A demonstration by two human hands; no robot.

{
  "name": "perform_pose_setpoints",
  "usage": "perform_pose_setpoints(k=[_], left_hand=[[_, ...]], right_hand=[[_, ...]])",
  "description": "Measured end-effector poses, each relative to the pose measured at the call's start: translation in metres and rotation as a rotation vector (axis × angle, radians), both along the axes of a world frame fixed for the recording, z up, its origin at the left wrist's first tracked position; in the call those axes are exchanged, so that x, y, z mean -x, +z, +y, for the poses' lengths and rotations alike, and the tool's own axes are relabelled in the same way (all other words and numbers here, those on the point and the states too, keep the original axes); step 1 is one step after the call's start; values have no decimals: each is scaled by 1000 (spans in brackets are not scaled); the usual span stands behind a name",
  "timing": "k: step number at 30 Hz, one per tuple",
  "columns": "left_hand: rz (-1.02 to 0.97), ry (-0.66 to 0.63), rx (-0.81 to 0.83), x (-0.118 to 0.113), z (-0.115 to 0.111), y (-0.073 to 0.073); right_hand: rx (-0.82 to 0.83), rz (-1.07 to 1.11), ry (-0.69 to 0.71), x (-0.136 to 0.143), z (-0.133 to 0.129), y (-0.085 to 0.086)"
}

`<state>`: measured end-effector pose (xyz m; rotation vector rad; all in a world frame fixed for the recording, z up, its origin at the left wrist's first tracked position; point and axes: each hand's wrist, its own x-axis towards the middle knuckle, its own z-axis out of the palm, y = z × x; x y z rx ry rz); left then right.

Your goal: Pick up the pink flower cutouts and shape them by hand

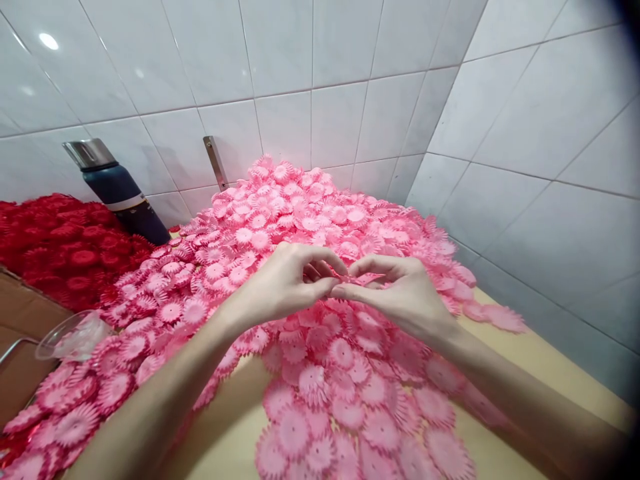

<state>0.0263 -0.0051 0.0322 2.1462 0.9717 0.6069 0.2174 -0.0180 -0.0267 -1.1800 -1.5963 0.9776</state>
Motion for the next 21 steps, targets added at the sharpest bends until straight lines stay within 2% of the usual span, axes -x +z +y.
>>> perform_pose_setpoints(k=[4,10,14,21], left_hand=[[33,-11,-11,2,-1,4],[28,-48,47,6,1,6],[33,-109,104,6,3,1],[22,-136,157,9,7,-8]], right_hand=[[18,58,90,0,1,1],[-66,-45,114,0,2,1],[-148,-32,57,4,2,-6],[-92,39,111,12,-4,-9]])
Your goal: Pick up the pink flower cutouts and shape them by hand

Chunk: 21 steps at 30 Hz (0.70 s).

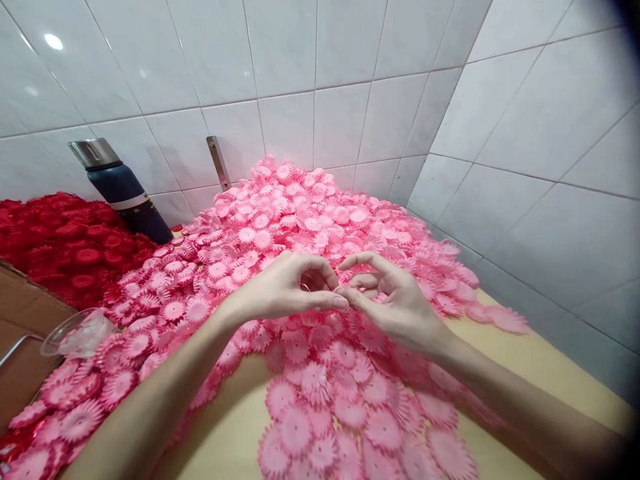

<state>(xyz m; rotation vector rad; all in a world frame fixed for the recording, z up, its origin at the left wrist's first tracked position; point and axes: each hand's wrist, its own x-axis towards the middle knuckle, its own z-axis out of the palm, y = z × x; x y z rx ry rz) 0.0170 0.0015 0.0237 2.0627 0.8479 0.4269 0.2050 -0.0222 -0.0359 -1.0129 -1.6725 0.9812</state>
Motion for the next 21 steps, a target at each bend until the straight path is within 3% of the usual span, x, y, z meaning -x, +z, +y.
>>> perform_pose_setpoints(k=[9,12,21], left_hand=[[-21,19,112,-5,2,-9],[-2,30,146,-4,4,-12],[158,72,53,0,5,-8]], right_hand=[[-10,47,-22,3,0,-6],[2,24,41,1,1,-9],[-84,-189,159,-1,-1,-9]])
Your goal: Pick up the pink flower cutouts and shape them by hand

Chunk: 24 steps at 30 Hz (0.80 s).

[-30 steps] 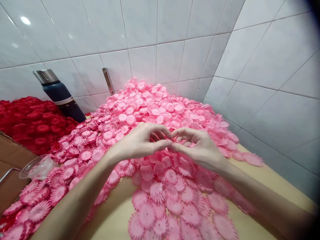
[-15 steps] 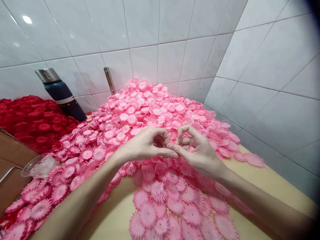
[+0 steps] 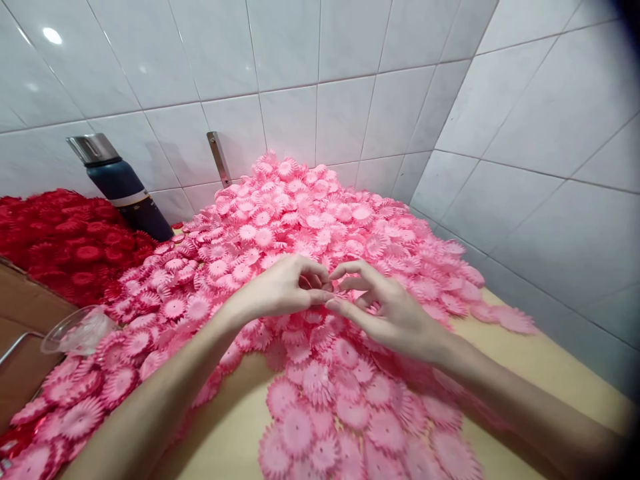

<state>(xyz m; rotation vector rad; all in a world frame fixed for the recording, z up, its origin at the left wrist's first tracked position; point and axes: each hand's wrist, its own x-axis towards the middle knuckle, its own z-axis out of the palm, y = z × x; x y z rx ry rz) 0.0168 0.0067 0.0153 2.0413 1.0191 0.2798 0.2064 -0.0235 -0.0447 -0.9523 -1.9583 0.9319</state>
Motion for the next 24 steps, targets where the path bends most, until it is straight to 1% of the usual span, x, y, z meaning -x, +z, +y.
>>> perform_pose_setpoints(k=[3,5,8,11,17,20,24], left_hand=[[114,-12,-139,-2,-4,2],[148,3,-209,-2,-7,3],[145,20,-227,-1,-8,3],[161,12,-245,0,-9,3],[216,-18,-278,-3,-8,2],[241,-3,-325,-4,-8,2],[280,-49,-393,-3,-7,-1]], right_hand=[[6,-21,30,1,-1,-1],[27,11,-4,1,0,0],[55,103,-47,0,3,0],[102,155,-37,-1,5,-1],[97,112,-88,3,4,-4],[134,121,-73,5,0,-1],[188,118,-19,4,-1,1]])
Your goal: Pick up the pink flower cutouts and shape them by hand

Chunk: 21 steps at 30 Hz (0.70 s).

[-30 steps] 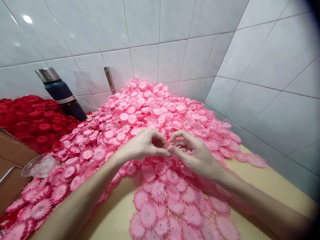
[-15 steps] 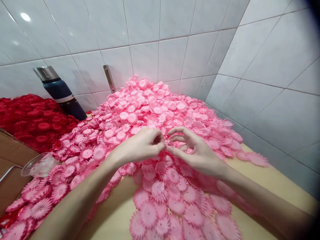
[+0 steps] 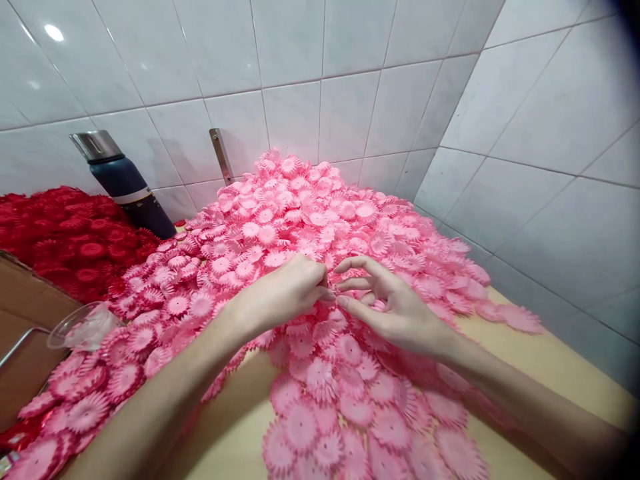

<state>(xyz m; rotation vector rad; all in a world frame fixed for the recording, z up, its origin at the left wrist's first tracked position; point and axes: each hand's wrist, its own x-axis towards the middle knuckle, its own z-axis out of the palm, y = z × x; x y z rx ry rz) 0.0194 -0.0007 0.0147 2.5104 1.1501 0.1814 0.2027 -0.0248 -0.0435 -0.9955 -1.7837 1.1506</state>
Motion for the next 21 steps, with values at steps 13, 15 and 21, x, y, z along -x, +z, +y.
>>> perform_pose_setpoints(k=[13,15,21], left_hand=[[149,-85,-192,-1,-2,2],[136,-104,-174,-1,-2,3],[81,-147,-136,-1,-5,14]], right_hand=[[-11,32,-45,-4,2,5],[-34,20,-60,-4,3,3],[-211,-14,-80,-5,2,-1]])
